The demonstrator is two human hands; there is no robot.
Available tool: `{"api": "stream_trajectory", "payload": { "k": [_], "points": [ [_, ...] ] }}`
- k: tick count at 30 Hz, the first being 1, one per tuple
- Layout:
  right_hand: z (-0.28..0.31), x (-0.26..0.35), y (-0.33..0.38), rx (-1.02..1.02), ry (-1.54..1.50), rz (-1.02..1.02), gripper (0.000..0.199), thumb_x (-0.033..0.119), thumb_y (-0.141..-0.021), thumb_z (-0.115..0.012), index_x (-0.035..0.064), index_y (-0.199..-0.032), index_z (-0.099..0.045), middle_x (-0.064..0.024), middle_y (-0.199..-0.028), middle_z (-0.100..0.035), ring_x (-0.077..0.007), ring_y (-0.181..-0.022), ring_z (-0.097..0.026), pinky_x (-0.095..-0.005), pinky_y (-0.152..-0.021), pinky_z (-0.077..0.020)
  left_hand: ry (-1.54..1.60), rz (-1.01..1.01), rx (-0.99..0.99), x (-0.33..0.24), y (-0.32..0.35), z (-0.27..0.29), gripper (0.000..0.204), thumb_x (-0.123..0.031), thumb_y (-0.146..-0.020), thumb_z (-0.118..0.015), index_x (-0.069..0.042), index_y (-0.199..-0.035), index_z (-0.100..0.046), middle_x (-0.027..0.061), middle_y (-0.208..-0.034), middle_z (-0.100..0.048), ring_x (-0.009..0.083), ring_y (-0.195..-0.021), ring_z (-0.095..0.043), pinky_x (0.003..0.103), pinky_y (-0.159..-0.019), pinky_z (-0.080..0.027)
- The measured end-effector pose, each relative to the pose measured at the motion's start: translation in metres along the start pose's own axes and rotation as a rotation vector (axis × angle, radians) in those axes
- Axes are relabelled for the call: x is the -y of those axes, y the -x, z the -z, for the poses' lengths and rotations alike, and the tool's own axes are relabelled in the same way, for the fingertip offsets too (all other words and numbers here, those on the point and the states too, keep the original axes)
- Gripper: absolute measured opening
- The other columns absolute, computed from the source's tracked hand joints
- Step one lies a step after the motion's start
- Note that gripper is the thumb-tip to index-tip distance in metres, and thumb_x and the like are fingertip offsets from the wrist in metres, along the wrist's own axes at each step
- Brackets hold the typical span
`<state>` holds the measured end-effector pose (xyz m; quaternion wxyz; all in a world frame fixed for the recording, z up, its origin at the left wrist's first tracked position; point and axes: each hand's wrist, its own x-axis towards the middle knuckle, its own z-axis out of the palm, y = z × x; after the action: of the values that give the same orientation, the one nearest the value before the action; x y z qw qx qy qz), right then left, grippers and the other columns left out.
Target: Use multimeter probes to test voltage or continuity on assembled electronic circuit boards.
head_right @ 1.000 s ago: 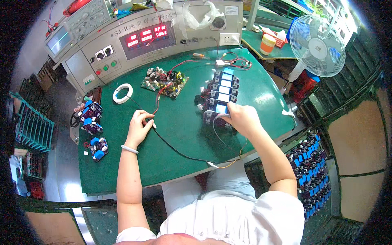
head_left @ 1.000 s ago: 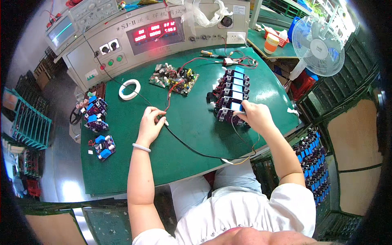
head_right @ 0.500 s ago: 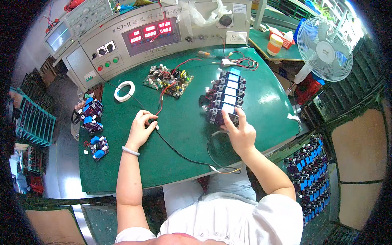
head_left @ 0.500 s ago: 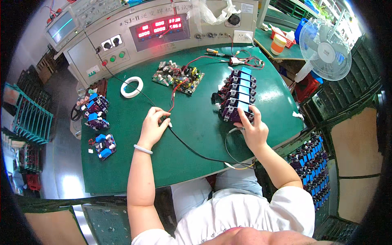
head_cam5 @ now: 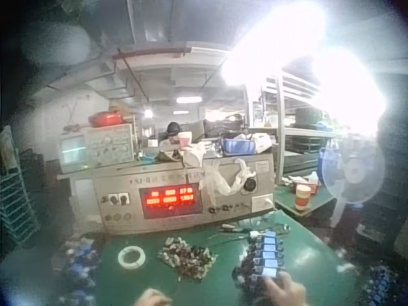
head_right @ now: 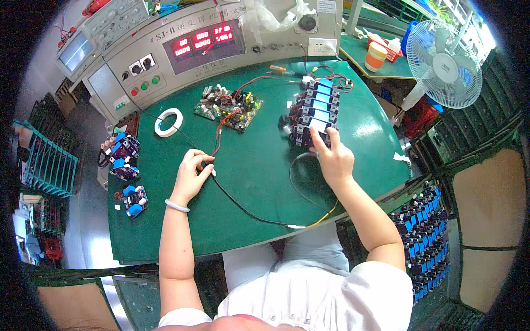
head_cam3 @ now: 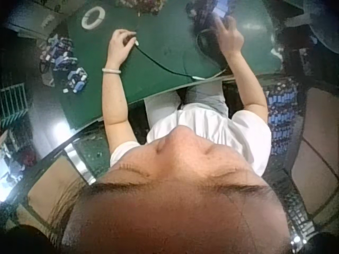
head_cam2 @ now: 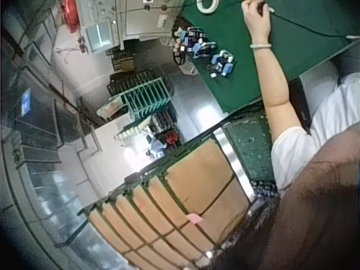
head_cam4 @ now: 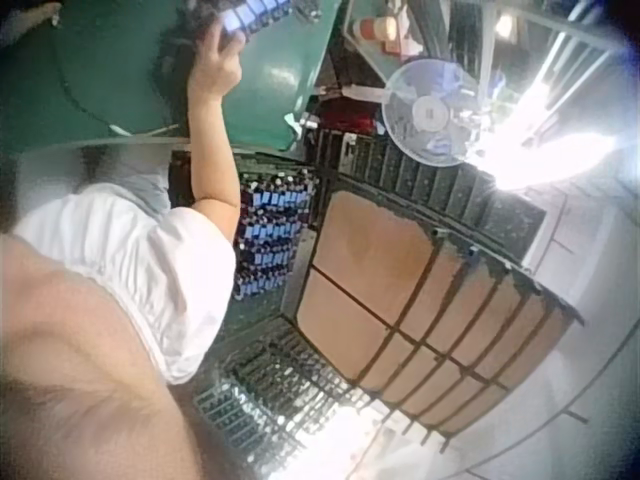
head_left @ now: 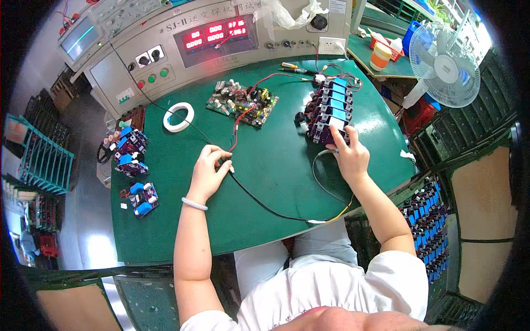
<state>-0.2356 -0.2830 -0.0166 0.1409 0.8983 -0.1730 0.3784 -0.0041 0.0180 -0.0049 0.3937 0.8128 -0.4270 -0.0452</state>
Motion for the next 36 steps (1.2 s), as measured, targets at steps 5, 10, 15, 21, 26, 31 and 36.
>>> {"api": "stream_trajectory", "payload": {
  "k": [5, 10, 15, 21, 26, 31, 36],
  "points": [
    [-0.013, -0.008, -0.010, 0.027, -0.052, -0.004, 0.065, 0.031, -0.077, -0.077, 0.0323, -0.137, -0.054, -0.0084, -0.117, -0.058, -0.0216, -0.064, -0.065, -0.0333, -0.051, -0.0527, -0.012, 0.033, -0.026, -0.001, 0.007, 0.001, 0.020, -0.009, -0.084, -0.072, -0.004, -0.103, -0.071, 0.0072, -0.107, -0.056, 0.0143, -0.077, -0.056, 0.027, -0.069, -0.050],
    [0.003, -0.013, 0.000, 0.115, -0.173, -0.194, 0.078, 0.029, -0.069, -0.085, 0.0245, -0.138, -0.048, -0.0083, -0.128, -0.050, -0.0308, -0.087, -0.068, -0.0410, -0.061, -0.0574, 0.117, -0.213, -0.242, -0.028, 0.009, -0.008, 0.023, -0.006, -0.084, -0.072, -0.008, -0.107, -0.070, 0.0120, -0.117, -0.052, 0.0194, -0.094, -0.061, 0.031, -0.077, -0.054],
    [-0.004, -0.028, 0.014, 0.228, -0.251, -0.393, 0.068, 0.031, -0.078, -0.080, 0.0155, -0.134, -0.044, -0.0132, -0.119, -0.056, -0.0383, -0.096, -0.064, -0.0460, -0.073, -0.0548, 0.232, -0.654, -0.272, -0.128, 0.053, 0.018, 0.028, -0.007, -0.084, -0.073, -0.007, -0.111, -0.064, 0.0112, -0.108, -0.064, 0.0235, -0.080, -0.065, 0.036, -0.070, -0.054],
    [-0.006, -0.026, -0.001, 0.191, -0.274, -0.246, 0.064, 0.028, -0.077, -0.080, 0.0168, -0.132, -0.048, -0.0117, -0.121, -0.056, -0.0376, -0.100, -0.064, -0.0459, -0.076, -0.0546, 0.197, -0.706, -0.475, -0.233, 0.112, 0.043, 0.026, -0.032, -0.079, -0.074, -0.017, -0.098, -0.066, 0.0044, -0.089, -0.066, 0.0190, -0.067, -0.057, 0.033, -0.053, -0.043],
    [0.010, -0.044, 0.003, 0.314, -0.177, -0.221, 0.075, 0.026, -0.079, -0.079, 0.0290, -0.143, -0.040, -0.0109, -0.115, -0.063, -0.0363, -0.089, -0.067, -0.0461, -0.069, -0.0554, 0.062, -0.443, -0.271, -0.270, 0.128, 0.059, 0.038, -0.044, -0.080, -0.067, -0.010, -0.097, -0.067, 0.0091, -0.087, -0.064, 0.0212, -0.065, -0.054, 0.033, -0.055, -0.041],
    [0.004, -0.060, 0.025, 0.268, -0.199, -0.179, 0.074, 0.014, -0.084, -0.073, 0.0250, -0.147, -0.037, -0.0090, -0.109, -0.067, -0.0357, -0.083, -0.068, -0.0442, -0.064, -0.0550, -0.011, -0.396, -0.481, -0.286, 0.133, 0.054, 0.040, -0.045, -0.080, -0.065, -0.008, -0.096, -0.068, 0.0115, -0.087, -0.064, 0.0224, -0.065, -0.053, 0.034, -0.056, -0.041],
    [0.000, -0.063, 0.029, 0.243, -0.342, -0.204, 0.073, 0.020, -0.078, -0.076, 0.0201, -0.142, -0.042, -0.0069, -0.109, -0.066, -0.0358, -0.084, -0.068, -0.0457, -0.066, -0.0554, 0.082, -0.520, 0.055, -0.276, 0.147, 0.074, 0.036, -0.043, -0.084, -0.061, -0.009, -0.092, -0.070, 0.0136, -0.089, -0.064, 0.0228, -0.066, -0.052, 0.033, -0.057, -0.041]
  ]
}}
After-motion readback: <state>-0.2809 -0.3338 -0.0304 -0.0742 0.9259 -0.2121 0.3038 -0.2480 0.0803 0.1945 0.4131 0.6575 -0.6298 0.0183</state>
